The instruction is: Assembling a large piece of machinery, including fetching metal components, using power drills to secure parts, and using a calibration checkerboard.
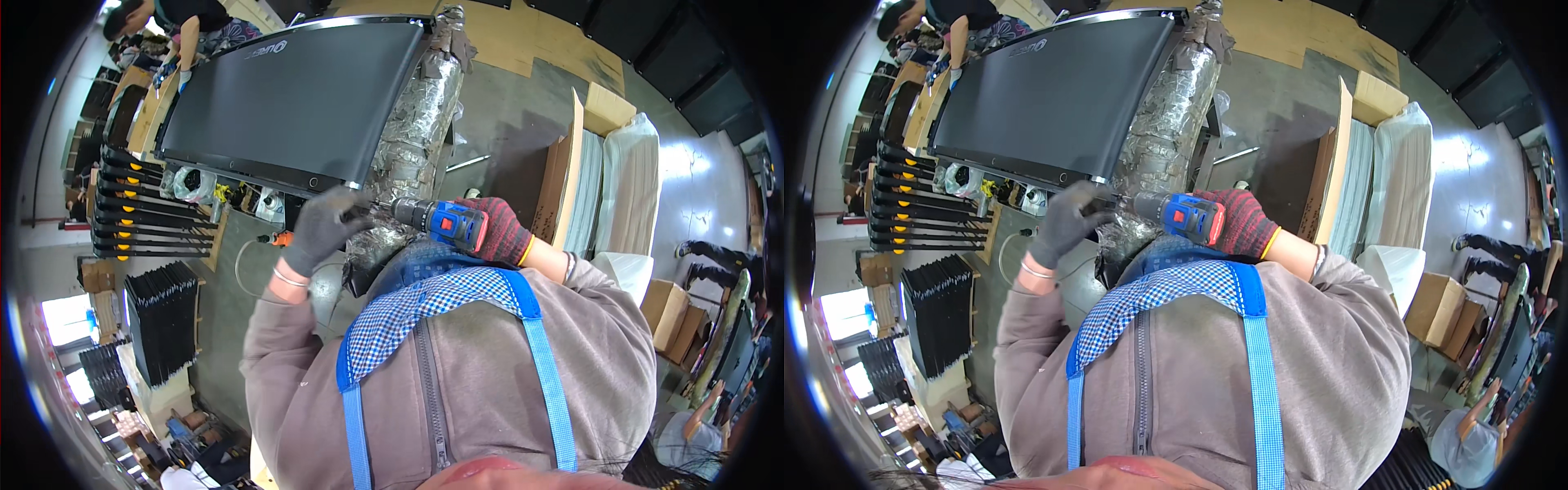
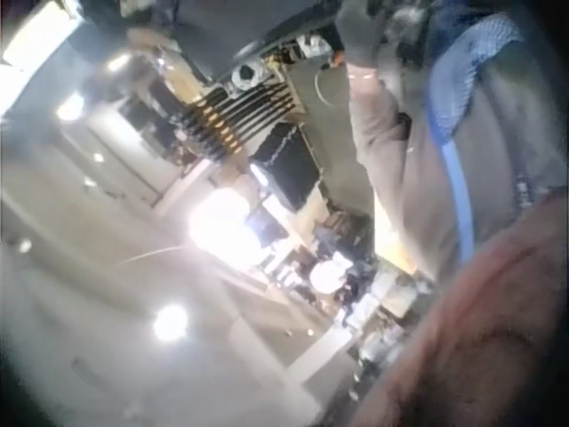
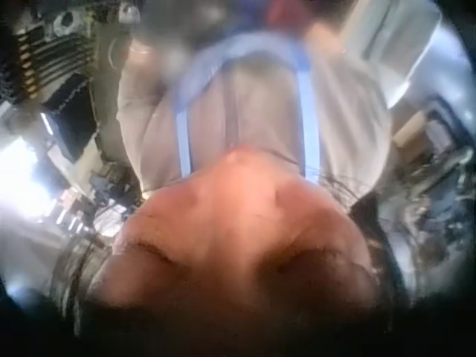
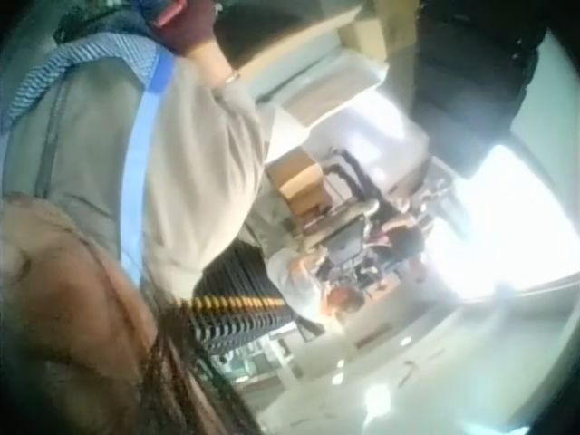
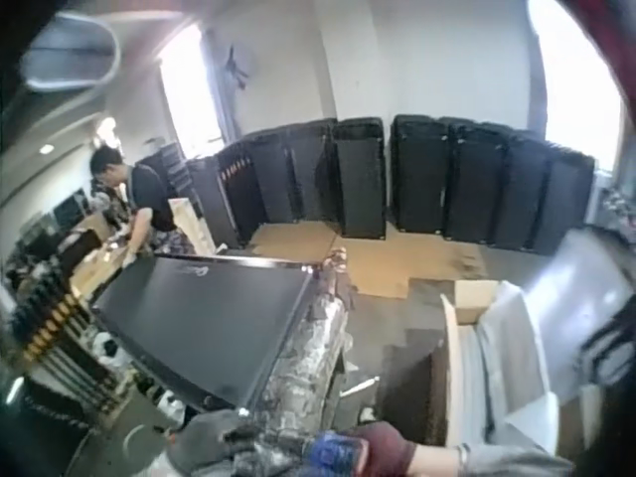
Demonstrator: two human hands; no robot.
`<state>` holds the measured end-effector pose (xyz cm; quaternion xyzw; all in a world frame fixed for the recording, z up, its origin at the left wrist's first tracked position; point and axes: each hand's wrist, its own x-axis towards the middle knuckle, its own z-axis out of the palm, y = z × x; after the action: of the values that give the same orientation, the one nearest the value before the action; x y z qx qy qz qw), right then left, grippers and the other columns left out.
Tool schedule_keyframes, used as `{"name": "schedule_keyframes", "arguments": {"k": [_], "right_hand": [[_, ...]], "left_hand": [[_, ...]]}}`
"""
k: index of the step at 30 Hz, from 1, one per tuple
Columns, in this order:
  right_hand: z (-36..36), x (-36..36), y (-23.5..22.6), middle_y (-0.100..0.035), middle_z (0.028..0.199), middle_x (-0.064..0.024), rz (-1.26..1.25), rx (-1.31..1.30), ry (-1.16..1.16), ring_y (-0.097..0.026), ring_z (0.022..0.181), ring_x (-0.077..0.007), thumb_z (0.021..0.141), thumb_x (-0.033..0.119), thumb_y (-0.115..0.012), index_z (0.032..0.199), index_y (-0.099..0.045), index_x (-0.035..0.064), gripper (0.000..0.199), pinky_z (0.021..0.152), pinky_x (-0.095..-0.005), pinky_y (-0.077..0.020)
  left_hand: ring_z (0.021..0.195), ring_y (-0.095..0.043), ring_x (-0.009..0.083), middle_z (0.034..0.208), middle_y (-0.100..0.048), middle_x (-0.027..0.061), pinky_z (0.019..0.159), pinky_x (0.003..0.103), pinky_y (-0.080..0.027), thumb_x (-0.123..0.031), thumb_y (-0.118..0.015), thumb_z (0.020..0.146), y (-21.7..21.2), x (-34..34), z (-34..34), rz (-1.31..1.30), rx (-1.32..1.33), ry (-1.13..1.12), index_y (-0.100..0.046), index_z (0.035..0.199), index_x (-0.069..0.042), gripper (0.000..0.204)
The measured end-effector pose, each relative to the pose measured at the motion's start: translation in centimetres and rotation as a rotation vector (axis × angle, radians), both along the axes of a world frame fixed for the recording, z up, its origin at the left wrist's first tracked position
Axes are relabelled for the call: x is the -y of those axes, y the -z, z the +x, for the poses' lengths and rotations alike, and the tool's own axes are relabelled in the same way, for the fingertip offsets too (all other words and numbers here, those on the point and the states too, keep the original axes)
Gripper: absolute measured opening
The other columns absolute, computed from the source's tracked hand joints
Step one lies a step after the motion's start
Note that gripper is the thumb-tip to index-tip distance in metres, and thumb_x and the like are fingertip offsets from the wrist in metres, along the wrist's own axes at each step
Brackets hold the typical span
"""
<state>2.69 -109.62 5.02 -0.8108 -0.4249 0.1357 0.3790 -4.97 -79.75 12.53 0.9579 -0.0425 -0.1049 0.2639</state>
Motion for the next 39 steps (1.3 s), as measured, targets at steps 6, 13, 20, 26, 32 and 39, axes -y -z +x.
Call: {"name": "schedule_keyframes", "arguments": {"k": [6, 13, 20, 26, 32, 39], "right_hand": [[1.3, 0.0, 0.2, -0.068, 0.1, -0.0132, -0.146, 0.168, -0.072, -0.066, 0.087, -0.0308, 0.068, 0.042, -0.072, 0.12, -0.06, 0.0111, 0.062, 0.075, -0.0387, -0.0532], [1.4, 0.0, 2.8, -0.068, 0.098, -0.0129, 0.027, 0.022, -0.078, -0.066, 0.085, -0.0319, 0.066, 0.038, -0.073, 0.118, -0.062, 0.0123, 0.059, 0.075, -0.037, -0.0533], [0.5, -0.4, 7.3, -0.068, 0.103, -0.0132, 0.163, -0.043, -0.02, -0.067, 0.088, -0.0299, 0.067, 0.036, -0.074, 0.117, -0.063, 0.0106, 0.056, 0.079, -0.0355, -0.0536], [-0.5, -1.2, 9.2, -0.068, 0.106, -0.0093, 0.366, -0.485, -0.062, -0.068, 0.09, -0.0215, 0.073, 0.022, -0.075, 0.117, -0.063, 0.007, 0.048, 0.086, -0.0299, -0.0517], [0.0, -1.0, 7.4, -0.069, 0.106, -0.0054, 0.252, -0.51, -0.05, -0.067, 0.093, -0.0159, 0.075, 0.021, -0.076, 0.118, -0.063, 0.0091, 0.047, 0.087, -0.0275, -0.0506], [-0.1, -1.7, 7.3, -0.069, 0.104, -0.0041, 0.269, -0.525, -0.015, -0.067, 0.092, -0.0169, 0.074, 0.025, -0.076, 0.119, -0.063, 0.0132, 0.048, 0.083, -0.0276, -0.0512]], "left_hand": [[0.128, -0.043, 0.0259, 0.134, -0.051, 0.0051, 0.104, 0.04, -0.039, -0.025, -0.082, 0.059, -2.8, -1.6, 6.2, 0.708, 0.231, 0.594, -0.056, 0.126, -0.017, 0.072], [0.132, -0.039, 0.0255, 0.131, -0.053, 0.0023, 0.113, 0.041, -0.031, -0.034, -0.083, 0.044, 0.3, -2.2, 11.5, 0.719, 0.276, 1.15, -0.062, 0.116, -0.019, 0.077], [0.131, -0.038, 0.023, 0.126, -0.053, 0.0017, 0.117, 0.041, -0.023, -0.048, -0.084, 0.04, -0.5, -1.5, 13.0, 0.775, -0.048, 1.265, -0.064, 0.114, -0.02, 0.082], [0.123, -0.046, 0.0227, 0.118, -0.056, -0.0002, 0.115, 0.041, -0.027, -0.04, -0.08, 0.027, -0.5, -1.5, 12.9, 0.666, 0.064, 1.239, -0.065, 0.108, -0.02, 0.084], [0.123, -0.046, 0.0227, 0.118, -0.056, -0.0002, 0.115, 0.041, -0.027, -0.042, -0.08, 0.026, -0.4, -1.7, 13.1, 0.649, 0.085, 1.224, -0.064, 0.108, -0.019, 0.087], [0.128, -0.041, 0.0249, 0.124, -0.054, 0.0029, 0.116, 0.043, -0.023, -0.05, -0.085, 0.035, -0.3, -2.0, 13.1, 0.677, 0.037, 1.232, -0.062, 0.112, -0.017, 0.086]]}}
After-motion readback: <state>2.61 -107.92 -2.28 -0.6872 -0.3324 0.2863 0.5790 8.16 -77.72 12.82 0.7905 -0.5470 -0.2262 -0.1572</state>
